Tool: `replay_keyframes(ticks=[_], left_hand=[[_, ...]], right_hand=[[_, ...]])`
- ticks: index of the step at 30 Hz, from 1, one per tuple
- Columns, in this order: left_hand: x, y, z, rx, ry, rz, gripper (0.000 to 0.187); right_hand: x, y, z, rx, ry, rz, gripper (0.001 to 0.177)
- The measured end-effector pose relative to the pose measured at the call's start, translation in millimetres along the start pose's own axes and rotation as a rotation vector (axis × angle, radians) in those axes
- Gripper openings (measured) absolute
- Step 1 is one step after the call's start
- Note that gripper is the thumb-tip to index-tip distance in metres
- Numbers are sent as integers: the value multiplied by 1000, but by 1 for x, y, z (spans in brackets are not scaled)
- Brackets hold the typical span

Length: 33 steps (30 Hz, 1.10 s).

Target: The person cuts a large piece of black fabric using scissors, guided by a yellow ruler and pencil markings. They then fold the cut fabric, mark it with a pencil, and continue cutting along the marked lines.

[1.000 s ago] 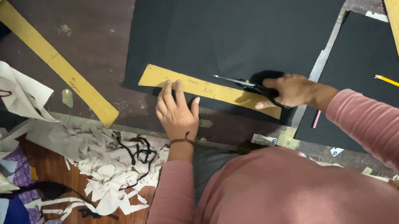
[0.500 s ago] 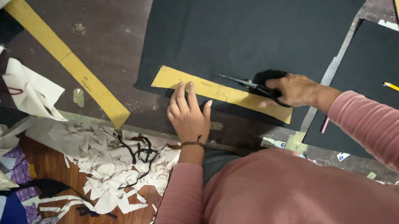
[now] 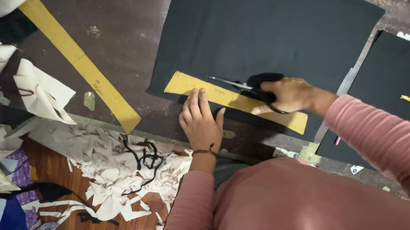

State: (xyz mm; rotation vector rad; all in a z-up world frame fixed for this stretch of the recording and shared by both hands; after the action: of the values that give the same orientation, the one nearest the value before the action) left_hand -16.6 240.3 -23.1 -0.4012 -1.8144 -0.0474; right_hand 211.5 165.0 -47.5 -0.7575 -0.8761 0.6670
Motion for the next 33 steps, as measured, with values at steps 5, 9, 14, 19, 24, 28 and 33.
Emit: replay_keyframes(ticks=[5,9,14,19,24,28,33], left_hand=[[-4,0,2,9,-1,25,75],[-1,1,1,17,-17,40,74],[-3,0,1,20,13,43,77],[-4,0,3,27,-12,40,79],[-5,-2,3,-13,-30,-40,78],[0,-1,4,-23,-62,-81,81],[-4,-2,5,3,-60,-3,77]], right_hand=[[4,10,8,14,-14,-31,56],[-1,19,7,21,64,-51,58],[15,27,30,35,41,-26,59],[32,24,52,37,65,-23,57],[39,39,66,53,57,-53,49],[54,32,82,35,24,-46,42],[51,56,87,61,67,-61,55]])
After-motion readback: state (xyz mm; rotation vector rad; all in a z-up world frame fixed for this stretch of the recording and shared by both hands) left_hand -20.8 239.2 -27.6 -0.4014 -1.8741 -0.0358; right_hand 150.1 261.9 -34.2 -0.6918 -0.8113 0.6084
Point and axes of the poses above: each hand's wrist, its own y-axis towards the middle knuckle, its own x-axis out of the back of the hand, z = x × y, the point moved 8 cm from there along y, towards the middle knuckle, and after that the axes turned 12 degrees about x, right-handed, at the moved point
